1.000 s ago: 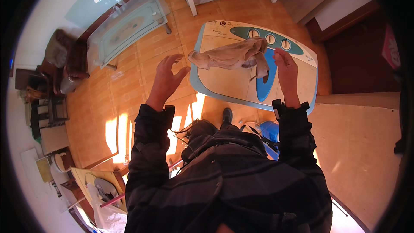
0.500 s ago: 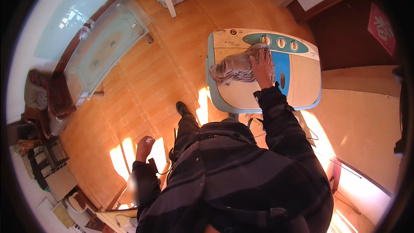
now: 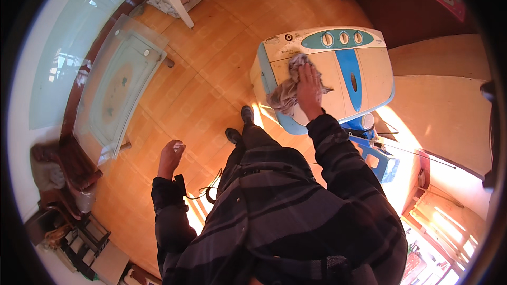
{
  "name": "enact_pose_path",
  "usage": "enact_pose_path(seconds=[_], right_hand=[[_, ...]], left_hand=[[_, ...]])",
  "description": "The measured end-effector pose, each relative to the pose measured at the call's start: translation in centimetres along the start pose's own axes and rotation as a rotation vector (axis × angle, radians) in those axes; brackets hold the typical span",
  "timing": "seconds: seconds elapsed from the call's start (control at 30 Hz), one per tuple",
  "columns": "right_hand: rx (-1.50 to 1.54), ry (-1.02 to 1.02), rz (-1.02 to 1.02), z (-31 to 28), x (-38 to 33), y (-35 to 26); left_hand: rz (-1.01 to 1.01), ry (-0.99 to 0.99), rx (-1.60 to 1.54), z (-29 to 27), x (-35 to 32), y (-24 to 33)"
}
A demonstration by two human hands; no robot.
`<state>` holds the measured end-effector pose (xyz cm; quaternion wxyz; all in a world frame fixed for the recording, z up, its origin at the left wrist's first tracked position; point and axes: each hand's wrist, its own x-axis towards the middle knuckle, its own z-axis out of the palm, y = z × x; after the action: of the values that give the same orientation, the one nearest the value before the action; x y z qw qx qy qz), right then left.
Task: The person mops the floor around a washing machine using a pink-handled mop, then wipes the top surface of the washing machine with a cloth. The person briefly steps outside and returns to continue wiping the washing machine.
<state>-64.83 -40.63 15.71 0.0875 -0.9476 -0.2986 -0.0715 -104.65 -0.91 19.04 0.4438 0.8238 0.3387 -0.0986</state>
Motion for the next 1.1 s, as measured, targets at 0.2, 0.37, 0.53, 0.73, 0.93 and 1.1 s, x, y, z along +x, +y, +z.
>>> enact_pose_path(seconds=[0.2,0.37,0.53,0.73,0.93,1.1], right_hand=[[-0.116,0.067,0.362,0.5,6.2,3.8],[0.066,0.07,0.112,1.5,2.1,-7.4],[0.136,-0.037,0.034,-0.9,1.9,-4.9],[-0.059,0.154,0.405,-1.0,6.7,6.7],[-0.086,0.321,0.724,1.7,9.7,4.9],[0.174,0.324,0.548,1.9,7.7,-5.3]], left_hand=[[-0.018,-0.084,0.111,-1.7,3.7,2.3],[0.036,-0.192,0.139,-1.9,8.8,4.2],[0.053,-0.239,0.073,-2.9,16.4,5.6],[-0.012,-0.378,0.098,-5.4,20.8,5.5],[-0.034,-0.466,0.18,-7.8,24.7,5.4],[0.11,-0.63,0.183,-8.8,31.8,6.3]])
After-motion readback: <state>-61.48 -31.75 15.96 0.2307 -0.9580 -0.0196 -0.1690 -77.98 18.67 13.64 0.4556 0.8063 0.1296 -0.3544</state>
